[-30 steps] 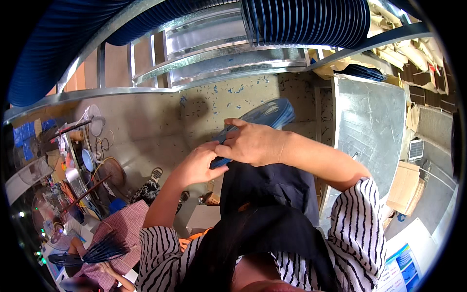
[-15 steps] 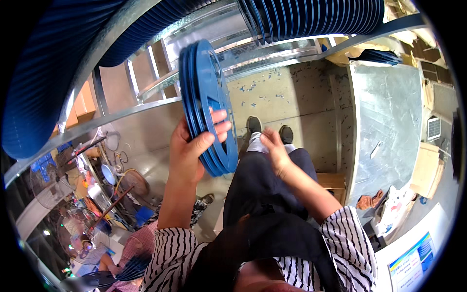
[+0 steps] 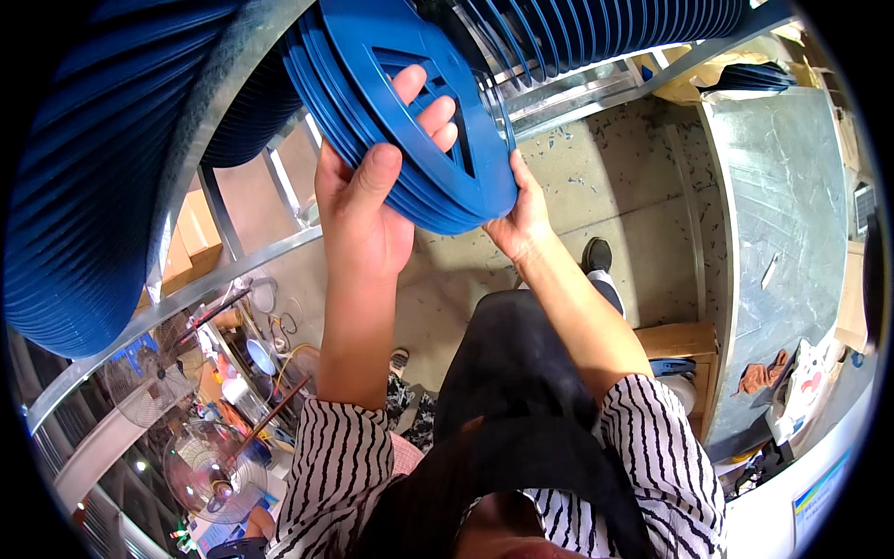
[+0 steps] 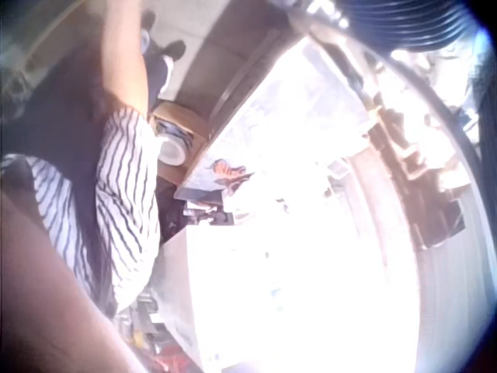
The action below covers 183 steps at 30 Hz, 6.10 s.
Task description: The person repeatedly picks up blue circular plastic parts from a metal shelf and stacks them into a pile. The person handles the parts one by one or in small groups, moving them from the shelf to a growing stack in their hands. The task involves repetitive lifting and stacking motions within a storage area.
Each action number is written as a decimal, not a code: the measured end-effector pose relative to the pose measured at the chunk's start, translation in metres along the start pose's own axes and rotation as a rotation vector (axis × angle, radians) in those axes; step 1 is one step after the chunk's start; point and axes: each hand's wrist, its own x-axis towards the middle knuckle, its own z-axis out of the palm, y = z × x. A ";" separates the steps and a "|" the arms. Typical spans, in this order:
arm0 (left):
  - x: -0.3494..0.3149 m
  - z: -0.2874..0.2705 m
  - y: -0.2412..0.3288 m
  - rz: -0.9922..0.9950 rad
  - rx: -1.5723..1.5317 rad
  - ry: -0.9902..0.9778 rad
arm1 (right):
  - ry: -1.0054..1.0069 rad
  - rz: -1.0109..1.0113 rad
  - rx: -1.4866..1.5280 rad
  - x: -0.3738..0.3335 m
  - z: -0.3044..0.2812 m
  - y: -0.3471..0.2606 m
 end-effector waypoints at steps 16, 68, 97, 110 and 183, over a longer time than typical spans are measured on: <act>0.022 0.007 -0.006 -0.017 0.018 -0.105 | -0.062 -0.016 0.051 0.019 0.003 -0.015; 0.195 -0.127 -0.195 -0.428 -0.404 -0.211 | 0.634 -0.096 -0.243 -0.086 -0.225 -0.032; -0.176 -0.055 -0.144 -0.678 -0.022 0.396 | 0.234 -1.696 -2.621 0.049 0.119 -0.090; -0.280 -0.053 -0.092 -0.657 0.141 0.551 | 0.220 -1.273 -2.092 -0.226 0.034 -0.121; 0.097 -0.042 -0.048 0.677 1.727 -0.238 | -0.117 -0.949 -1.229 -0.174 0.051 -0.119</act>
